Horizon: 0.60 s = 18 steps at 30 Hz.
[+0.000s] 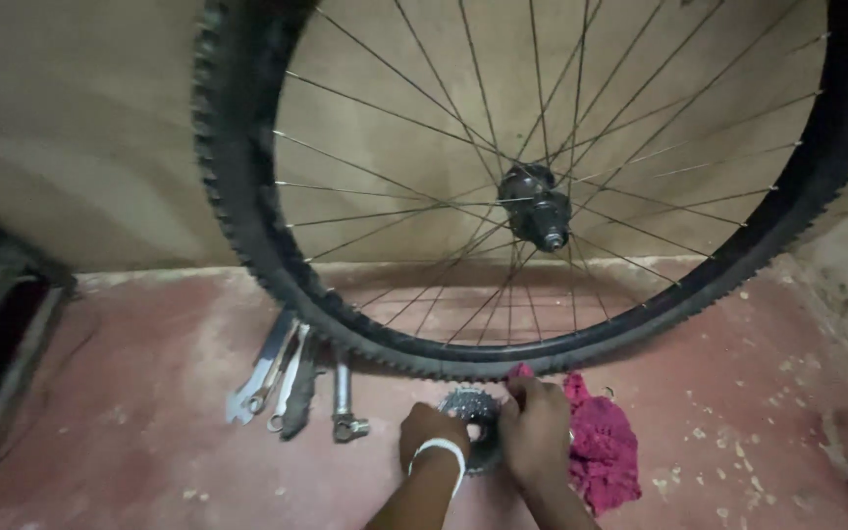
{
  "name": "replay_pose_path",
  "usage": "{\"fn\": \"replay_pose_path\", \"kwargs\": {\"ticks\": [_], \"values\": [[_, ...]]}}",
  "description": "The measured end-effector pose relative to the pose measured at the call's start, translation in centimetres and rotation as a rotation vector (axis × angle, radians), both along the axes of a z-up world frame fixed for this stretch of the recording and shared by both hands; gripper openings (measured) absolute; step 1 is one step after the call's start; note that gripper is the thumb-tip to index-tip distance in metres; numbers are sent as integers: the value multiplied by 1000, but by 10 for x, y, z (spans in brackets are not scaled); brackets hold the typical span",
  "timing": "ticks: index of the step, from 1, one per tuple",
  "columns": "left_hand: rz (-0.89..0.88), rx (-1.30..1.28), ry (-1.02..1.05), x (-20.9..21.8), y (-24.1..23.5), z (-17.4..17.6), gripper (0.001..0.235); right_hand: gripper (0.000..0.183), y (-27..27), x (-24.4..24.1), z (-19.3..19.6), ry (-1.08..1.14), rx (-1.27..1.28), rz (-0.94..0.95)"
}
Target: The person removes the cassette from a bicycle wheel using a chain whip and wrench. They then clean the cassette with a pink cloth and water from a red bucket. Finally, the person reassembles the cassette onto the wheel hub.
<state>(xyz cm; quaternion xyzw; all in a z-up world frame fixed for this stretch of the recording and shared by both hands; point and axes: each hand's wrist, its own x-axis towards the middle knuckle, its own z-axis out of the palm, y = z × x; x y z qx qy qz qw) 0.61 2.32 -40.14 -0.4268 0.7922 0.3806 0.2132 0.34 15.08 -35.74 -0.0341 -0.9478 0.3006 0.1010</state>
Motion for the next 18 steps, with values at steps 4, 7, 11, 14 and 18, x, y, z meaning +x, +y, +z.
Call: {"fn": "replay_pose_path", "kwargs": {"ticks": [4,7,11,14,18], "values": [[-321,37,69,-21,-23,68,35,22,-31,-3,39,-132,-221,72],[-554,-2,136,-43,-48,134,33,25,-64,-15,88,-133,-208,123],[-828,-130,207,-66,-100,245,31,30,-114,-36,174,-203,-245,52],[-1021,-247,218,-50,-157,322,31,41,-167,-42,233,-95,-81,100],[-756,140,331,36,-247,371,33,29,-220,-29,301,-438,-155,402]]}}
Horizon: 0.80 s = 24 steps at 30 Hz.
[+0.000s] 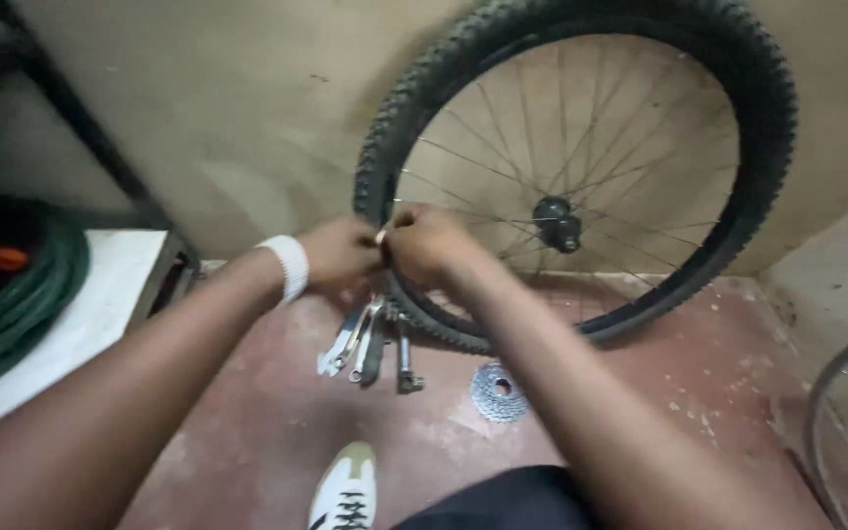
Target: The person removes the cassette from a bicycle wheel using a chain whip and wrench. They then clean the cassette with a pink cloth and water from a red bucket. Finally, the person reassembles the cassette onto the wheel hub.
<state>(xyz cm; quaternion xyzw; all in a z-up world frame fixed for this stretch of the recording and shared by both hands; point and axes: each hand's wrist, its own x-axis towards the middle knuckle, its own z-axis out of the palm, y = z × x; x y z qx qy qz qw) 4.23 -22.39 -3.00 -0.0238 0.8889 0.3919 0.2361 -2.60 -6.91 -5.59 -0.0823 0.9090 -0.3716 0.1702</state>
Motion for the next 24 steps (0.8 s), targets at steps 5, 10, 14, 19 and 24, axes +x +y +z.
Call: {"fn": "replay_pose_path", "kwargs": {"ticks": [5,10,14,19,24], "values": [[470,409,-104,158,-111,-35,41,25,-75,64,4,-315,-83,157],[879,-68,-56,298,-244,-155,42,28,-179,177,-76,-647,-264,344],[882,-937,-103,412,-325,-246,41,26,-230,251,-136,-709,-304,418],[1376,-392,-402,503,-320,-278,35,24,-237,282,-170,-806,-272,481],[1650,97,-260,486,-274,-260,37,32,-219,259,-170,-737,-253,502]]}}
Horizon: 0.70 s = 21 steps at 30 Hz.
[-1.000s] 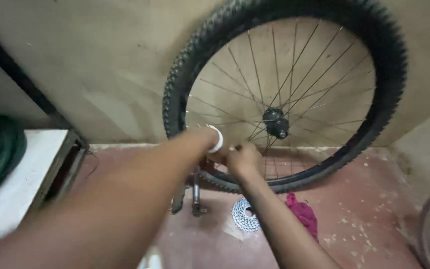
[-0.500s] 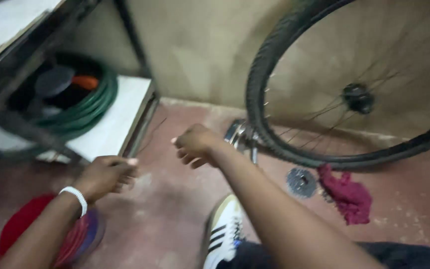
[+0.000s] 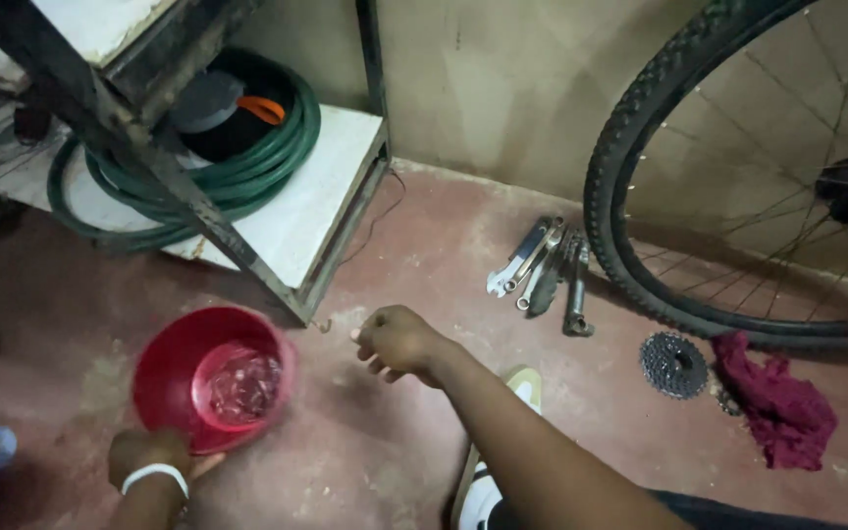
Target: The person removes the cassette from a bicycle wheel using a chain whip and wrench. They then clean the cassette with a pink cloth and water from a red bucket. Finally, the person reassembles the cassette onto the wheel hub.
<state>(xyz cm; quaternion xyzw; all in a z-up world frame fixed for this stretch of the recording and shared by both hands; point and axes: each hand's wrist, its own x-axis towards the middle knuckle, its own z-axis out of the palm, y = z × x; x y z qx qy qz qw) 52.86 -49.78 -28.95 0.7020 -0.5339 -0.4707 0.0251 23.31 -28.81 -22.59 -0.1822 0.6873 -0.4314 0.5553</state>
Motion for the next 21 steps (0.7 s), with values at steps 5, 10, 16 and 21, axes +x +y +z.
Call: {"fn": "replay_pose_path", "kwargs": {"ticks": [5,10,16,21], "values": [[91,76,301,-64,56,54,47,55,37,-36,39,93,70,66],[73,101,429,-116,110,96,60,68,73,-44,69,76,62,5],[-26,108,501,-115,126,110,60,70,101,-43,64,72,27,-37],[-103,45,514,-103,129,115,61,66,100,-40,52,25,-2,-65]]}}
